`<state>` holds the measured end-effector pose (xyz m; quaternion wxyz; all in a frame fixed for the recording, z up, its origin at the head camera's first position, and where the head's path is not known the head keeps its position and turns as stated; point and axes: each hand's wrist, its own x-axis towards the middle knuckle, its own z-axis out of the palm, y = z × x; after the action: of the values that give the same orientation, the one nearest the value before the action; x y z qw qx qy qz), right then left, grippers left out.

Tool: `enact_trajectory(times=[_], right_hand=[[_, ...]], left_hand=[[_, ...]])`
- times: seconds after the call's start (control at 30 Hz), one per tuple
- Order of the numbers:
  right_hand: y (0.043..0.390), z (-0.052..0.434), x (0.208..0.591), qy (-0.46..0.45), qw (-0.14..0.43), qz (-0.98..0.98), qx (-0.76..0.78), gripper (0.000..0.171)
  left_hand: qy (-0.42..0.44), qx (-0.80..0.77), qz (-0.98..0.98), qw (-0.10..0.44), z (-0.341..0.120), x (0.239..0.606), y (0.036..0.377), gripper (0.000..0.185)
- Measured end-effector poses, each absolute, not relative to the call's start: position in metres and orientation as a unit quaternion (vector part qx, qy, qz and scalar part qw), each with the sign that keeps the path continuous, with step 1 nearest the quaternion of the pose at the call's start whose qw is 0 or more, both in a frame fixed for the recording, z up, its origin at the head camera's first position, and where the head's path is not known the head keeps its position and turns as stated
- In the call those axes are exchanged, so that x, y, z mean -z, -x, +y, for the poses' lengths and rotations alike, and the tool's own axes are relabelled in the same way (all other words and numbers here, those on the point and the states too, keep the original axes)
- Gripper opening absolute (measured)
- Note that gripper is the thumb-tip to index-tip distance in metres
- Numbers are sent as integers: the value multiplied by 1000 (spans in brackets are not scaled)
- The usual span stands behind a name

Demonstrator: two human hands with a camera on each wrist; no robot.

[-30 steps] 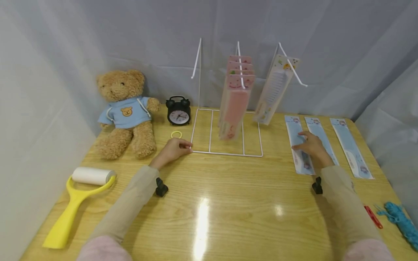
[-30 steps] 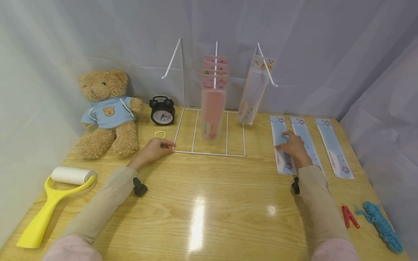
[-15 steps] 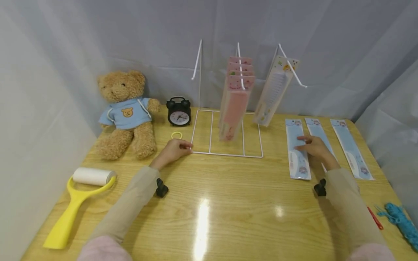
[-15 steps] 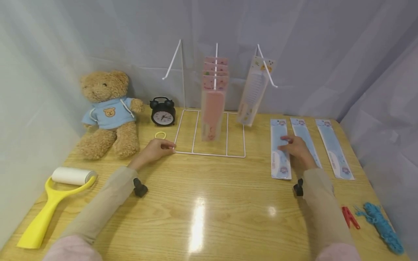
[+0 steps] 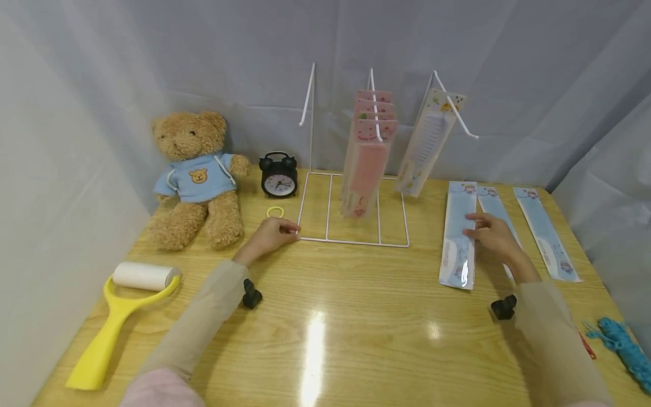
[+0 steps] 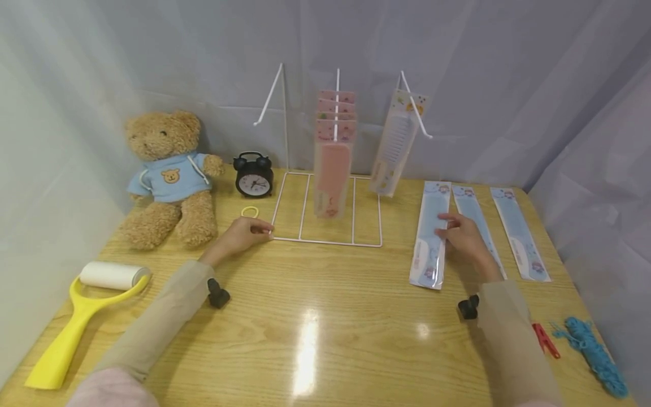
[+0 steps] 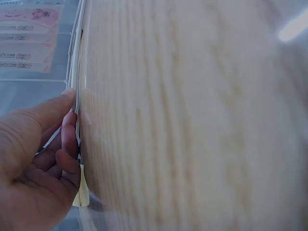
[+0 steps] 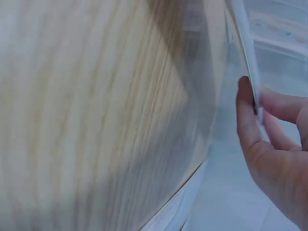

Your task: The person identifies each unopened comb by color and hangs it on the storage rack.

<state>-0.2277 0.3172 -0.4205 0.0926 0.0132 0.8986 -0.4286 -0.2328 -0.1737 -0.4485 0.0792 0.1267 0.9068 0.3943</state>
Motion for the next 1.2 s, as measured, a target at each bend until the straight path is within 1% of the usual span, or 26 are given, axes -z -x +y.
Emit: enact_trajectory(times=[0.17,0.23,0.33,0.5,0.57,0.67,0.77,0.87,1.0,1.2], right_hand=[[215,310,416,0,16,889,457,55],[211,307,414,9,-15,875,484,53],[203,301,412,37,-54,829,556,48],[189,286,404,104,-98,715,684,50],[184,279,400,133,-112,682,710,48],[179,270,395,205,-129,649,721,45],[174,263,391,275,-132,623,721,44],[171,257,384,322,-135,609,712,42],[169,250,374,350,-154,604,699,44],[168,243,364,343,-169,609,695,47]], left_hand=[[-125,-396,906,81,-174,450,234,28],[-122,-397,906,83,-175,450,234,28],[-120,-399,905,85,-175,450,234,28],[-122,-402,904,84,-174,450,233,28],[-125,-402,904,81,-174,450,233,27],[-129,-402,904,75,-175,450,233,27],[-130,-400,904,73,-174,449,234,27],[-131,-398,905,72,-174,449,235,27],[-130,-397,906,75,-174,449,235,27],[-120,-398,905,88,-173,448,233,28]])
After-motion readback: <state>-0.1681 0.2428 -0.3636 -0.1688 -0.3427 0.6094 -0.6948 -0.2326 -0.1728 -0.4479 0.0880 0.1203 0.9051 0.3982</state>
